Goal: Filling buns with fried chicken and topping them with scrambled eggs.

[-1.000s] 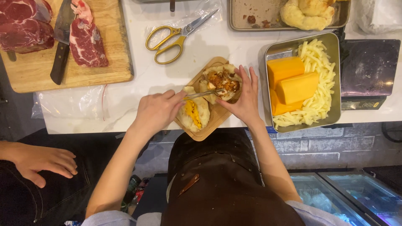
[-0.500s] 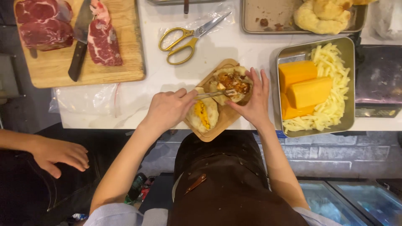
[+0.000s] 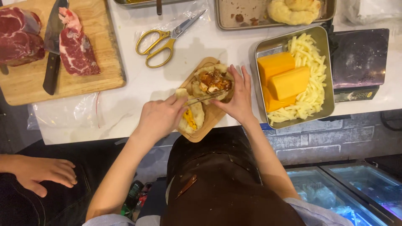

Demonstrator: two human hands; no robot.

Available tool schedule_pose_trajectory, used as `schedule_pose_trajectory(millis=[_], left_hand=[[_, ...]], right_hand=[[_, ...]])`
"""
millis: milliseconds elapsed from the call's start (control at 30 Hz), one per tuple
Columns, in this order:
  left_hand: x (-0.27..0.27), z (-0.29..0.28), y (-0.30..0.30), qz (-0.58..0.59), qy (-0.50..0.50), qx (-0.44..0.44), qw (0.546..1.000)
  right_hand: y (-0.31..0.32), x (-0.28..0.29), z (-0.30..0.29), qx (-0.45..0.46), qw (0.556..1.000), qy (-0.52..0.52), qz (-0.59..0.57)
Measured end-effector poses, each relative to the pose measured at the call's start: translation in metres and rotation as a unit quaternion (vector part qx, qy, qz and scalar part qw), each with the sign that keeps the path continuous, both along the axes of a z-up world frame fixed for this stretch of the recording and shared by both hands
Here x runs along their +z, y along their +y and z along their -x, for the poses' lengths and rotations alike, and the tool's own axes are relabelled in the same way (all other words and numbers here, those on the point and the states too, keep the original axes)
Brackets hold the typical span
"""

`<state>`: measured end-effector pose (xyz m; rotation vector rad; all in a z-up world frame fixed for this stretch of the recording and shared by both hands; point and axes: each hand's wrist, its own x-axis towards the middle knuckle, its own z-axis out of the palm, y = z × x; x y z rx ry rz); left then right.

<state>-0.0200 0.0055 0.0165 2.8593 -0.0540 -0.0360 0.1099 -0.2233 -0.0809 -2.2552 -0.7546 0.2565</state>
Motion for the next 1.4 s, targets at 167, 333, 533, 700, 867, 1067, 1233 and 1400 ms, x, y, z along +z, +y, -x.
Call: schedule_pose_trajectory(millis=[167, 333, 533, 700, 867, 1067, 1233, 1400], left_hand=[[0.003, -0.004, -0.021, 0.056, -0.005, 0.018, 0.998], [-0.008, -0.012, -0.021, -0.001, -0.005, 0.029, 1.000], [-0.026, -0.006, -0.015, -0.001, 0.012, 0.037, 0.999], [-0.012, 0.007, -0.012, 0.052, -0.021, 0.041, 0.998], [-0.008, 0.010, -0.012, 0.051, -0.033, 0.045, 0.997], [-0.017, 0.001, -0.026, -0.021, -0.084, -0.013, 0.996], [-0.027, 0.000, -0.030, -0.069, -0.069, -0.013, 0.995], [-0.032, -0.006, -0.022, -0.072, -0.051, -0.007, 0.996]], right_hand=[[0.001, 0.002, 0.000, 0.007, 1.000, -0.003, 0.014], [0.002, 0.004, 0.001, 0.002, 1.000, -0.002, 0.008], [0.001, 0.001, 0.001, 0.004, 1.000, -0.009, 0.001], [0.001, 0.001, 0.001, 0.005, 1.000, -0.011, -0.005], [0.001, -0.001, 0.002, 0.005, 1.000, -0.028, -0.011], [0.000, -0.002, 0.003, 0.009, 0.999, -0.040, -0.016], [0.001, -0.001, 0.003, 0.007, 1.000, -0.023, -0.009], [0.000, -0.002, 0.001, 0.006, 1.000, -0.015, -0.008]])
